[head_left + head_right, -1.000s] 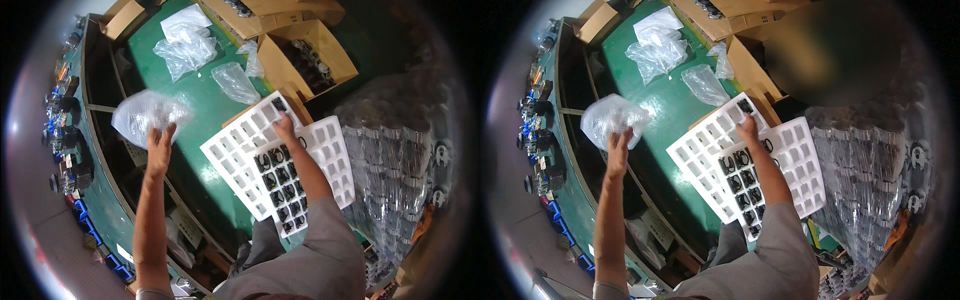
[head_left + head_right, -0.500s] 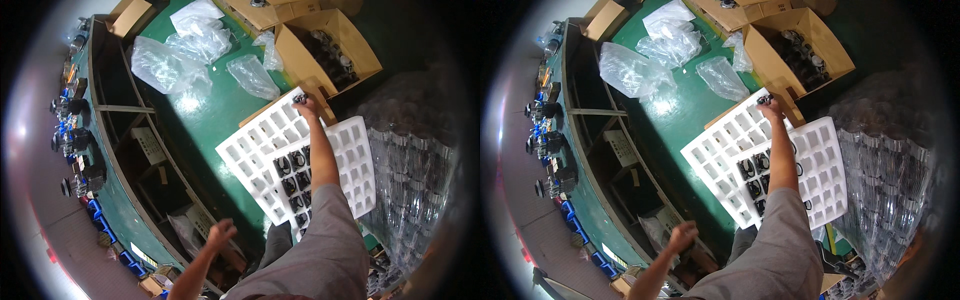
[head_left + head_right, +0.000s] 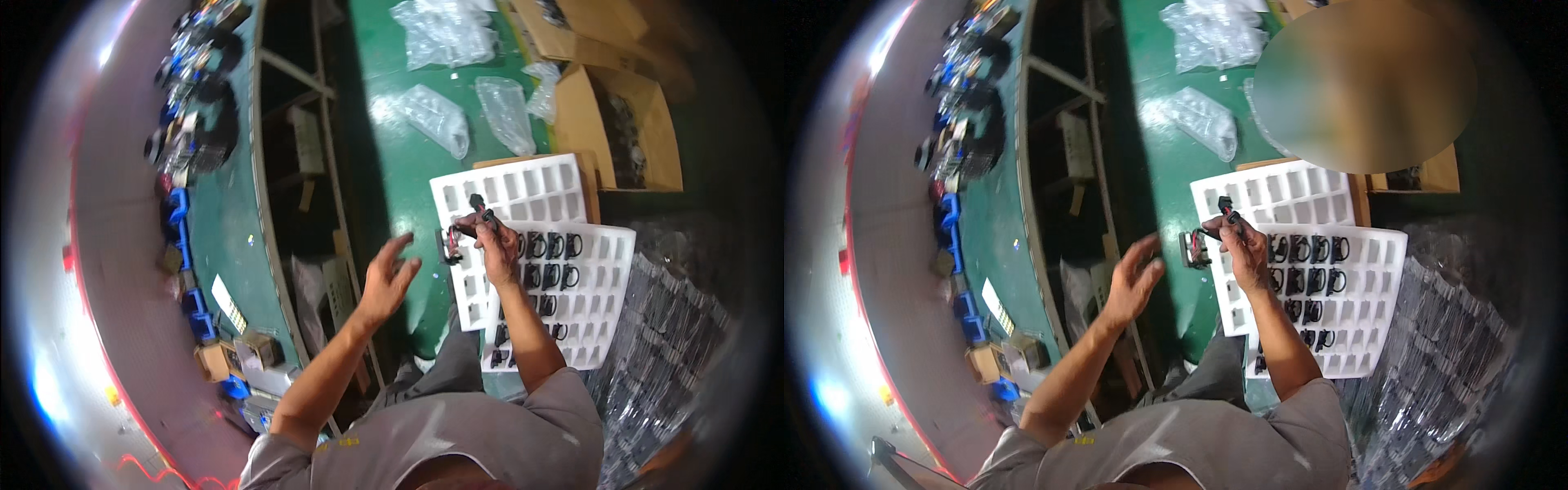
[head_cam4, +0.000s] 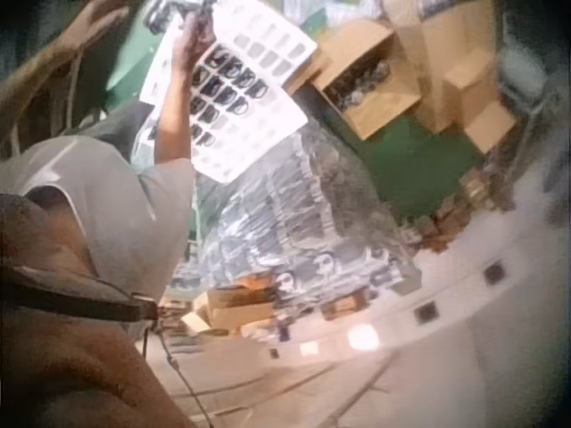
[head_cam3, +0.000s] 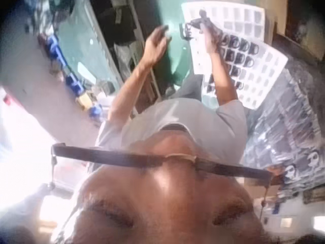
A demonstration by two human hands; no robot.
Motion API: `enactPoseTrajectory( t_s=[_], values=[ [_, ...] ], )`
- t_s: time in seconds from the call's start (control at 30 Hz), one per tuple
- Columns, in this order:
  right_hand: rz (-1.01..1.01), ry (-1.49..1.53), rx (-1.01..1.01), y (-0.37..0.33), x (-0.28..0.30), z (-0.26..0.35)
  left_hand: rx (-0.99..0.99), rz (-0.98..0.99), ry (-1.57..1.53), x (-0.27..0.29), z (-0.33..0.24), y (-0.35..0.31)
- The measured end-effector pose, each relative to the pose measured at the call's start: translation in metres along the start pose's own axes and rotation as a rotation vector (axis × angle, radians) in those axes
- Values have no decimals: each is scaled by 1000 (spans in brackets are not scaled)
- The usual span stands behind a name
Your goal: The person unpacks a silver metal casing and uses a cordless drill to fasten it. They then attach a motor assembly to the casing, connect wires, and secure a black plastic component using the drill. The person works at a green workbench in a workshop environment.
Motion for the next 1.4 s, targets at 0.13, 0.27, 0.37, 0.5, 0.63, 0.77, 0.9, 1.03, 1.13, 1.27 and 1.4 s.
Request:
enactPoseTrajectory(
  t_s=[0.13, 0.27, 0.37, 0.5, 0.63, 0.77, 0.9, 1.03, 1.13, 1.27, 1.4],
  values=[
    [342, 29, -174, -29, -79, 48, -183, -97, 67, 27, -47, -32],
    [649, -59, -219, -62, -150, 57, -316, 79, 419, 53, -65, -117],
    [822, -61, -267, -93, -206, 65, -314, -32, 632, 74, -46, -187],
    [935, -478, -172, -145, -284, 78, -113, 14, 556, 90, -24, -293],
    [1331, -729, 336, -220, -390, 97, -230, 33, 177, 92, 12, -414],
    [1537, -871, 499, -268, -463, 89, -206, -35, 87, 103, 50, -502],
    [1774, -856, 447, -311, -524, 95, -185, -42, 130, 114, 51, -586],
    [2030, -715, 64, -329, -560, 97, -265, -37, 246, 125, 27, -644],
    [2127, -617, -201, -335, -581, 98, -267, -61, 232, 129, 15, -669],
    [2028, -624, -740, -337, -599, 104, -240, -97, 213, 137, 14, -682],
    [1949, -435, -1010, -287, -591, 105, -197, -241, 184, 160, 21, -705]
  ],
)
Point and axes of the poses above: each hand's wrist, its own y-axis towards the middle knuckle, its own x-axis out of the back of the hand, z = x × y, the point moved 2 cm from there along y, towards the middle knuckle, and after that the axes turned 11 degrees about z, right-handed, at the moved point
